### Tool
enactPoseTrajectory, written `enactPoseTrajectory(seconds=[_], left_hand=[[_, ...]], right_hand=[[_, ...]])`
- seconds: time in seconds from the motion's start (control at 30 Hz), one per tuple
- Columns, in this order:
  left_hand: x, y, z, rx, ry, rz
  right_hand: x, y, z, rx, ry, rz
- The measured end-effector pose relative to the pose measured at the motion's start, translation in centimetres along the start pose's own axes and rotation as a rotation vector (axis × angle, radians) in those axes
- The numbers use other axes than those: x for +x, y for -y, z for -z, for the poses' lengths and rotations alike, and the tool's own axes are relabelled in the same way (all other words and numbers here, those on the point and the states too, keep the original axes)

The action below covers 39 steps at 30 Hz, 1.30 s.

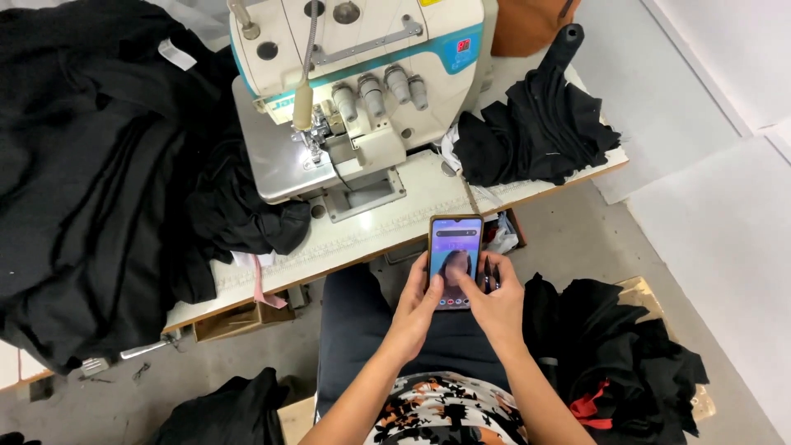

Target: Threading an industrial overlock sewing machine using a small threading tool to guide thread through eyelets.

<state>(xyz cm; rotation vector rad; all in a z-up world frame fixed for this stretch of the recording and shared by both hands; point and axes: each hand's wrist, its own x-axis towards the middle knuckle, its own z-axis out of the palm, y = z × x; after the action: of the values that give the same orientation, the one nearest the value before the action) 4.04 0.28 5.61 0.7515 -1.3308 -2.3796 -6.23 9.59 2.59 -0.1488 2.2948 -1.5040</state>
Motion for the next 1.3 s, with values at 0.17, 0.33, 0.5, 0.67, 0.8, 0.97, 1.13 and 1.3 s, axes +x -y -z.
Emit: enactPoseTrajectory(seconds=[0.17, 0.33, 0.5, 0.67, 0.8, 0.97, 1.13, 1.3], left_hand=[[0.4, 0.3, 0.2, -0.001, 0.002, -0.012], [0.6, 0.5, 0.5, 0.001, 0.007, -0.014], [0.9, 1.0, 1.1, 0.057, 0.079, 0.025], [1.5, 1.9, 1.3, -0.024, -0.026, 0.168], [1.9, -2.8, -1.5, -0.025, -0.232, 0.524], [3.7, -2.4, -1.1, -0.147, -0.145, 0.576], [6.4, -1.4, 0.5, 0.232, 0.089, 0.259], [9.2, -3.0, -2.0, 0.632, 0.163, 0.059]], right_hand=[[0.0, 0.2, -0.3, -0.026, -0.001, -0.025], [0.0, 0.4, -0.5, -0.080, -0.011, -0.046], [0.2, 0.3, -0.1, -0.076, 0.083, -0.038], [0.7, -1.8, 0.3, 0.030, 0.083, 0.000], [1.9, -2.9, 0.6, 0.263, 0.075, -0.085], [3.7, -3.2, 1.9, 0.639, 0.133, -0.401], [5.3, -5.5, 3.1, 0.607, 0.084, -0.486], [5.2, -5.7, 3.7, 0.757, 0.034, -0.297]])
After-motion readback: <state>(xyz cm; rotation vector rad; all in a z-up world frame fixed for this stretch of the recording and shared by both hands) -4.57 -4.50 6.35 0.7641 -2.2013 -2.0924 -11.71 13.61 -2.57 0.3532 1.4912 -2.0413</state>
